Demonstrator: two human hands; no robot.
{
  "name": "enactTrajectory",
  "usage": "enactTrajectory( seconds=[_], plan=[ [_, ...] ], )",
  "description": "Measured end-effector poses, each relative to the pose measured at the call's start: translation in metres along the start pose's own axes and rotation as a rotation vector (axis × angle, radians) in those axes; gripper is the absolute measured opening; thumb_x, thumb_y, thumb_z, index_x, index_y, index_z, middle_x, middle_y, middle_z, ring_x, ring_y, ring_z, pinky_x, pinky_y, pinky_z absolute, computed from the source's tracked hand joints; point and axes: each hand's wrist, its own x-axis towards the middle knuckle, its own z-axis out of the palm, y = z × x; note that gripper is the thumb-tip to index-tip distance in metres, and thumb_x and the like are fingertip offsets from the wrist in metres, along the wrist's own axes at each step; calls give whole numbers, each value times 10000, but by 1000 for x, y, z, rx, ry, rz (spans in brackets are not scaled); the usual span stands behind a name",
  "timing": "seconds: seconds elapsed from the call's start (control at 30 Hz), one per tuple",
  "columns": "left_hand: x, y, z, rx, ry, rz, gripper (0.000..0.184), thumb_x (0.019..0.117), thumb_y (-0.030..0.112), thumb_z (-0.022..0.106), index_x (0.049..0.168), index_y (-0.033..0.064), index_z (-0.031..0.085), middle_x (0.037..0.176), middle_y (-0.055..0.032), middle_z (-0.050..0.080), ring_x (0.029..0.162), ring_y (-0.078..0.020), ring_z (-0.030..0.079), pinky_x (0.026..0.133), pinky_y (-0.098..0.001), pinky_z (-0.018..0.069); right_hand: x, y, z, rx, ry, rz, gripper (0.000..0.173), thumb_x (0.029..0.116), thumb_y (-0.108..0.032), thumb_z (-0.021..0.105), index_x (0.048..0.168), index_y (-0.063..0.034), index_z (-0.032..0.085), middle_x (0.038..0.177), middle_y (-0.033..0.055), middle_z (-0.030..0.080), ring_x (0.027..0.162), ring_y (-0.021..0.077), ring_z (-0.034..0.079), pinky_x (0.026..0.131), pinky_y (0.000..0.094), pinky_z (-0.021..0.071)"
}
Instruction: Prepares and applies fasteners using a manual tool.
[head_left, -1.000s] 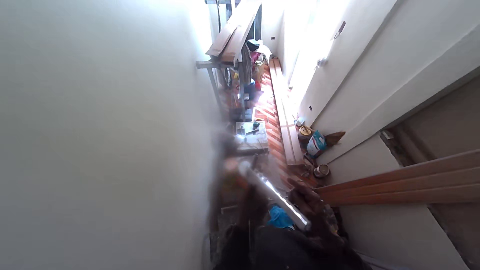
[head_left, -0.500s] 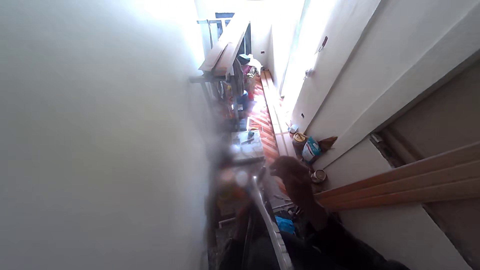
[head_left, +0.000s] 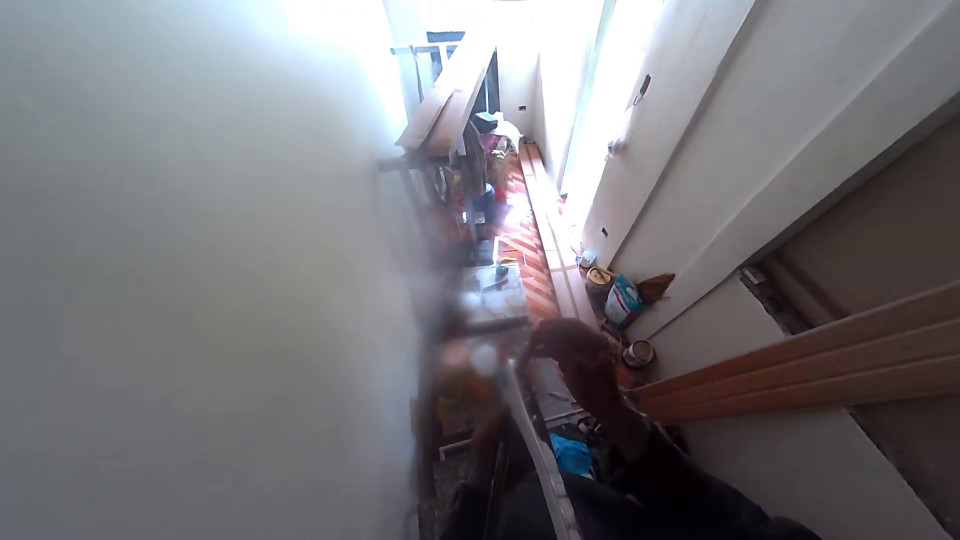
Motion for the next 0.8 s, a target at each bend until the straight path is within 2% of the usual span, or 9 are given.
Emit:
enactTrajectory(
  seconds=[0.17, 0.37, 0.43, 0.5, 0.57, 0.63, 0.7, 0.77, 0.8],
  plan=[
    [-2, 1, 7, 68, 5, 101, 351, 974, 274, 519, 678, 204, 695, 576, 29, 635, 504, -46, 613, 492, -216, 528, 1, -1, -4, -98, -47, -41, 150, 956, 25, 617, 1048, 57, 731, 958, 86, 763, 838, 146, 739, 807, 325, 636],
    [-3, 1, 7, 19, -127, 92, 331, 948, 361, 646, 673, 196, 726, 568, 44, 635, 497, -27, 607, 488, -194, 513, 6, -7, -8, 7, -120, 167, 187, 955, 10, 573, 1031, 61, 736, 947, 111, 751, 834, 171, 724, 822, 363, 619],
    [-3, 3, 13, 12, -108, 130, 316, 954, 326, 632, 683, 195, 728, 574, 45, 636, 499, -24, 606, 490, -189, 514, 5, -8, -10, 1, -154, 140, 248, 943, 26, 522, 1089, 67, 718, 1038, 120, 743, 899, 183, 725, 841, 366, 619],
    [-3, 8, 23, 84, -35, 232, 379, 1009, 240, 486, 700, 218, 705, 589, 60, 653, 514, 8, 612, 494, -157, 516, 0, -16, -9, -47, -164, 138, 317, 963, 17, 508, 1240, 94, 641, 1127, 149, 722, 966, 214, 726, 856, 380, 624],
    [2, 14, 24, 74, -61, 265, 320, 969, 321, 597, 689, 227, 718, 564, 65, 622, 489, -4, 588, 463, -168, 486, -8, -31, -9, -134, -203, 200, 358, 1022, -83, 506, 1335, 76, 579, 1156, 146, 717, 977, 230, 734, 835, 390, 640],
    [9, 24, 20, 126, -109, 279, 321, 926, 451, 667, 693, 238, 727, 568, 66, 624, 502, -25, 600, 484, -188, 507, -16, -49, -17, -199, -348, 295, 434, 1061, -268, 494, 1371, 26, 566, 1150, 107, 731, 961, 210, 742, 802, 380, 645],
    [18, 33, 15, 282, -64, 354, 410, 992, 464, 546, 672, 237, 664, 578, 71, 608, 528, -29, 589, 522, -196, 506, -19, -64, -29, -263, -559, 323, 556, 1042, -438, 512, 1400, -15, 560, 1129, 82, 734, 926, 192, 743, 781, 386, 648],
    [24, 41, 22, 402, -21, 466, 480, 1053, 427, 434, 652, 231, 612, 575, 96, 576, 537, -11, 558, 539, -179, 480, -18, -79, -34, -502, -712, 237, 574, 1026, -457, 555, 1448, -68, 542, 1090, 61, 745, 837, 147, 735, 728, 349, 642],
    [25, 44, 32, 429, 19, 515, 504, 1077, 367, 371, 643, 211, 574, 565, 97, 557, 529, -8, 546, 532, -172, 471, -20, -87, -33, -717, -724, 145, 592, 1007, -473, 579, 1464, -99, 542, 1045, 47, 740, 780, 128, 691, 691, 337, 597]
  ],
)
